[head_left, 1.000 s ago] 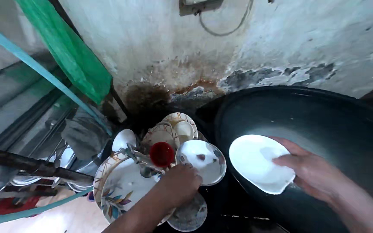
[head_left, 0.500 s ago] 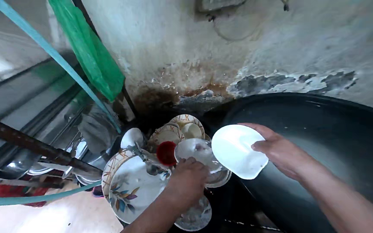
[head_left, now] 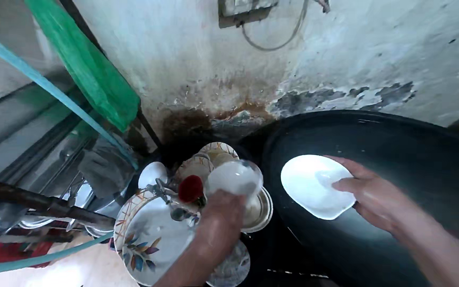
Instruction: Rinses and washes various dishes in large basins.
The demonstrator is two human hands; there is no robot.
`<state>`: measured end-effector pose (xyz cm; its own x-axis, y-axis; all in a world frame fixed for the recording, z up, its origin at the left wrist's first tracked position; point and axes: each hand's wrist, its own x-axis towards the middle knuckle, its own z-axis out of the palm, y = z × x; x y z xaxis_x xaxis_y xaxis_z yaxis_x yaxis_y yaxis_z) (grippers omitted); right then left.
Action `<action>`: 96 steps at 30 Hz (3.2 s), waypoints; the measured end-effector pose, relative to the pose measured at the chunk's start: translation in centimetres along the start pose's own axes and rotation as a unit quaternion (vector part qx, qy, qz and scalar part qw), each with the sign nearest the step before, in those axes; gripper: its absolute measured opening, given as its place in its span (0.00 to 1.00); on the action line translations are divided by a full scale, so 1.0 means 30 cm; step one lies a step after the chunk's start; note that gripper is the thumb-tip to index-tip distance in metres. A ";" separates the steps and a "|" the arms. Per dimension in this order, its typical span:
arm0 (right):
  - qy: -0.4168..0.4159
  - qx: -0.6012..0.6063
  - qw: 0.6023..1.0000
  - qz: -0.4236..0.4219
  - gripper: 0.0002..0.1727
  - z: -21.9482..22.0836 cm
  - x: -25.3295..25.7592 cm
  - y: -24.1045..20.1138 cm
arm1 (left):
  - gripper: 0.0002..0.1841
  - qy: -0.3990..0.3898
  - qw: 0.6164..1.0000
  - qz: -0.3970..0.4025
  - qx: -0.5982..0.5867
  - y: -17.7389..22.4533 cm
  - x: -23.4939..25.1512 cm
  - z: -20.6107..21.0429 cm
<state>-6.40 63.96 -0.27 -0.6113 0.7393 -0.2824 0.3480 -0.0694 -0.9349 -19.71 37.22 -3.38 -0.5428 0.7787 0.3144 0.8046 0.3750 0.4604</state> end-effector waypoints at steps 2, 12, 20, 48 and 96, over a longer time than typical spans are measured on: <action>-0.003 -0.003 1.000 -0.008 0.34 -0.003 0.009 0.011 | 0.15 -0.034 0.989 0.126 0.072 -0.020 -0.049 0.092; -0.026 0.034 0.999 -0.026 0.36 -0.013 0.019 0.068 | 0.24 -0.091 0.949 -0.271 0.136 -0.527 0.186 -0.121; -0.028 0.024 0.999 -0.004 0.38 -0.028 -0.014 0.081 | 0.23 -0.080 0.878 -0.466 0.068 -0.811 0.157 -0.244; -0.121 -0.077 0.986 -0.080 0.35 0.412 0.027 -0.172 | 0.19 -0.146 0.968 -0.203 0.021 -0.271 0.073 -0.132; 0.064 -0.133 0.978 -0.145 0.36 -0.167 -0.076 0.265 | 0.23 -0.099 0.990 0.090 0.034 -0.091 -0.072 0.083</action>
<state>1.32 65.07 -5.99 -0.6244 0.7805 0.0321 0.3558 0.3208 -0.8778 -20.13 35.77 -7.37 -0.3363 0.9170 0.2146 0.9023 0.2484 0.3524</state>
